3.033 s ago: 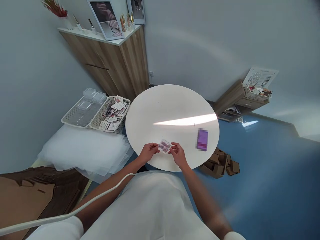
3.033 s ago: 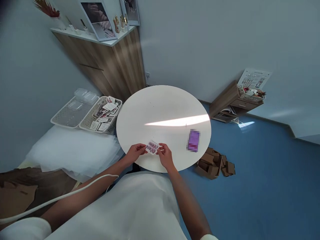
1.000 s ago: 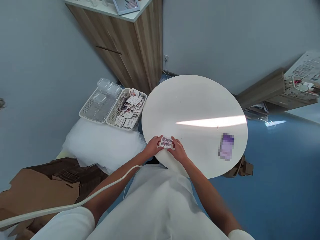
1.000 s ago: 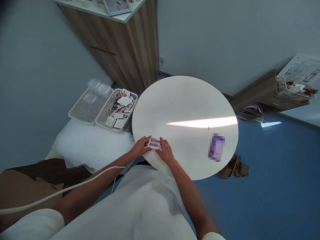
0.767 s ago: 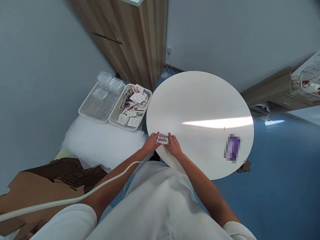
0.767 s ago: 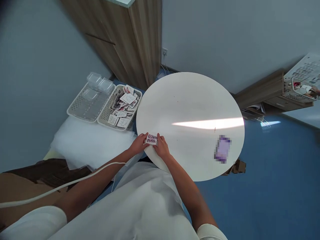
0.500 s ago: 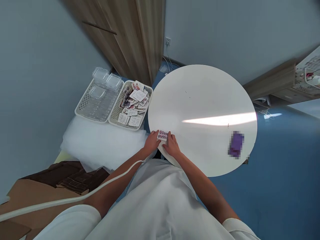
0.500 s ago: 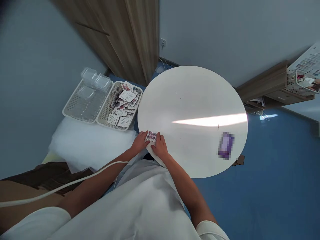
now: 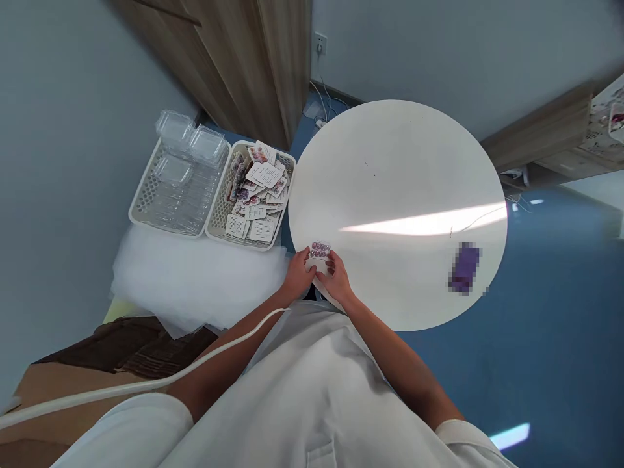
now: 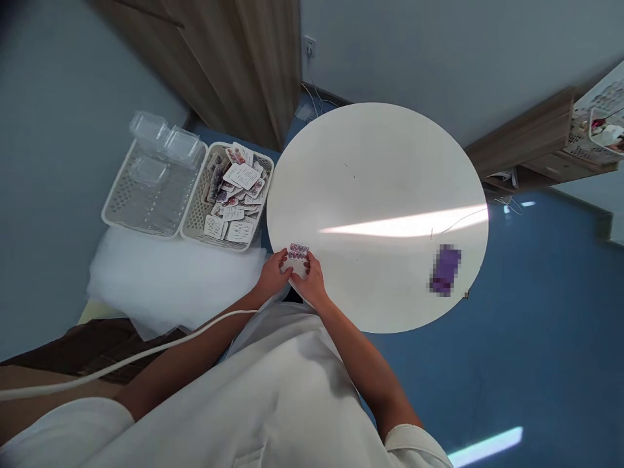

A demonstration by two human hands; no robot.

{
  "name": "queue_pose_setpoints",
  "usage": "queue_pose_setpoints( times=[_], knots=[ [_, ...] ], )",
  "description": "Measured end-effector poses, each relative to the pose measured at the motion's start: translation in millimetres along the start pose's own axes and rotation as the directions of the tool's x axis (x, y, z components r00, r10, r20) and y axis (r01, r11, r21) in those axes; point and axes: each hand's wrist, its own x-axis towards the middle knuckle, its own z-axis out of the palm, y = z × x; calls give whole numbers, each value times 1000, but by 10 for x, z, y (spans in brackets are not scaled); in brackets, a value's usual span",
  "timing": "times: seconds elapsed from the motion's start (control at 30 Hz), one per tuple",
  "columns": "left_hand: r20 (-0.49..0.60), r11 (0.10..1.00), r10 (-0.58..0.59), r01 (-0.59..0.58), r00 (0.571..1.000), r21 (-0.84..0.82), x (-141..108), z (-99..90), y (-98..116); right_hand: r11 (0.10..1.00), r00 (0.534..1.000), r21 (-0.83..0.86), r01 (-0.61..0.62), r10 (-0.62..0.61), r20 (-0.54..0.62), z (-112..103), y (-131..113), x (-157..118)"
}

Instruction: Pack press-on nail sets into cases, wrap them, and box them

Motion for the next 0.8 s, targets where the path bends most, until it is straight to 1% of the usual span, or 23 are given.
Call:
queue_pose_setpoints(
  times=[0.23, 0.4, 0.5, 0.6, 0.8],
  knots=[
    [-45, 1000, 21, -20, 999, 5, 249, -171, -4, 999, 1000, 41, 17, -17, -10, 124, -129, 252],
    [-65, 999, 37, -38, 997, -25, 358, -236, -43, 998, 1000, 68, 0, 0, 1, 163, -212, 339],
    [-74, 998, 48, -50, 996, -32, 384, -253, -49, 997, 1000, 81, 1, -1, 6, 169, -231, 363],
    [-60, 998, 50, -52, 997, -31, 381, -265, -35, 998, 1000, 58, 20, -21, 16, 170, -231, 374],
    [-68, 998, 49, -52, 996, -43, 352, -274, -11, 997, 998, 50, 51, -53, 32, 162, -187, 371]
  ],
)
